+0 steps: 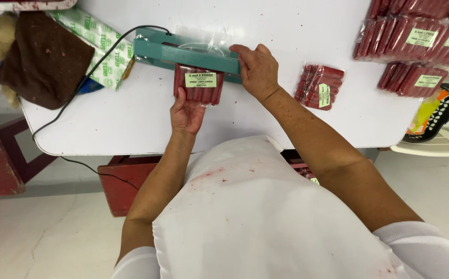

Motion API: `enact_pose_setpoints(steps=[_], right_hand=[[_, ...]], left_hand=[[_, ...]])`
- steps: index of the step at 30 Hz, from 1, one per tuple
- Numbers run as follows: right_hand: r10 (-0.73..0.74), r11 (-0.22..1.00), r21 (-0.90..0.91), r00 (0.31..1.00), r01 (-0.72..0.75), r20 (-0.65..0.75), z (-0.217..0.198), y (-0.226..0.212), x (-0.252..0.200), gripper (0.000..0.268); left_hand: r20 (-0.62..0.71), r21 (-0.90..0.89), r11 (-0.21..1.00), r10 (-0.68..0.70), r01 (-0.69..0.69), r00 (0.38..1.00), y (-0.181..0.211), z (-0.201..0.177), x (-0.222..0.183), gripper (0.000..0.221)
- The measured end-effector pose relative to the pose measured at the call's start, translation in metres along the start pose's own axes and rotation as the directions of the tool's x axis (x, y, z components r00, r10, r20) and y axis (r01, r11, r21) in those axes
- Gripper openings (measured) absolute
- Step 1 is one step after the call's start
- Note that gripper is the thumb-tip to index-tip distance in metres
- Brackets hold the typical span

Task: The person repeatedly picks up vacuum-sealed packages of red meat from a table, places them into a handheld heat sealer to seal the plastic, and then stacks the finished packages into a red crate. The process is repeated for multiple packages throughout the clip.

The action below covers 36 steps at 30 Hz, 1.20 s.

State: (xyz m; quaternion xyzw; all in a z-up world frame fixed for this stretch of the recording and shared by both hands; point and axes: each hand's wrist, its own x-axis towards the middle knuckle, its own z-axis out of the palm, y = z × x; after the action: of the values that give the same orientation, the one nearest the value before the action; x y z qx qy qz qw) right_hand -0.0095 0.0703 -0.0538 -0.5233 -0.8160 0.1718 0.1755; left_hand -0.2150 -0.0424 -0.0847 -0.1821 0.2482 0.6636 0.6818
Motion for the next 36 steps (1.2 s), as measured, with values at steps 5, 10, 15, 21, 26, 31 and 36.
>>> enact_pose_setpoints(steps=[5,10,15,21,26,31,36], right_hand=[[-0.050,0.999,-0.010,0.997,0.049,-0.052,0.004,0.002,-0.003,0.033],[-0.020,1.000,0.024,1.000,0.020,-0.024,0.003,0.001,-0.002,0.035],[-0.049,0.998,0.027,0.998,0.050,-0.050,0.002,0.000,-0.001,0.037],[-0.059,0.998,0.020,0.997,0.060,-0.043,-0.002,-0.002,0.002,0.033],[0.070,0.994,0.072,0.992,-0.078,0.103,-0.015,-0.013,0.002,0.036],[-0.177,0.959,0.220,0.984,0.177,-0.021,-0.102,-0.057,0.003,0.044],[-0.036,0.946,0.315,0.992,0.071,-0.117,-0.113,-0.035,-0.078,0.042]], left_hand=[[-0.053,-0.003,1.000,-0.022,0.022,0.998,0.001,-0.005,0.000,0.058],[-0.102,-0.006,1.000,-0.011,0.011,0.995,0.000,-0.008,0.002,0.057],[-0.125,0.009,1.000,-0.018,0.020,0.992,0.001,-0.007,0.002,0.058],[-0.110,0.004,1.000,-0.005,0.006,0.994,0.001,-0.004,0.002,0.058],[0.008,0.118,0.993,-0.021,0.020,1.000,0.004,-0.001,-0.004,0.064],[0.101,0.338,0.927,-0.206,0.161,0.973,-0.002,0.018,-0.050,0.063],[0.087,0.481,0.822,-0.391,0.306,0.916,-0.048,0.082,-0.067,0.042]])
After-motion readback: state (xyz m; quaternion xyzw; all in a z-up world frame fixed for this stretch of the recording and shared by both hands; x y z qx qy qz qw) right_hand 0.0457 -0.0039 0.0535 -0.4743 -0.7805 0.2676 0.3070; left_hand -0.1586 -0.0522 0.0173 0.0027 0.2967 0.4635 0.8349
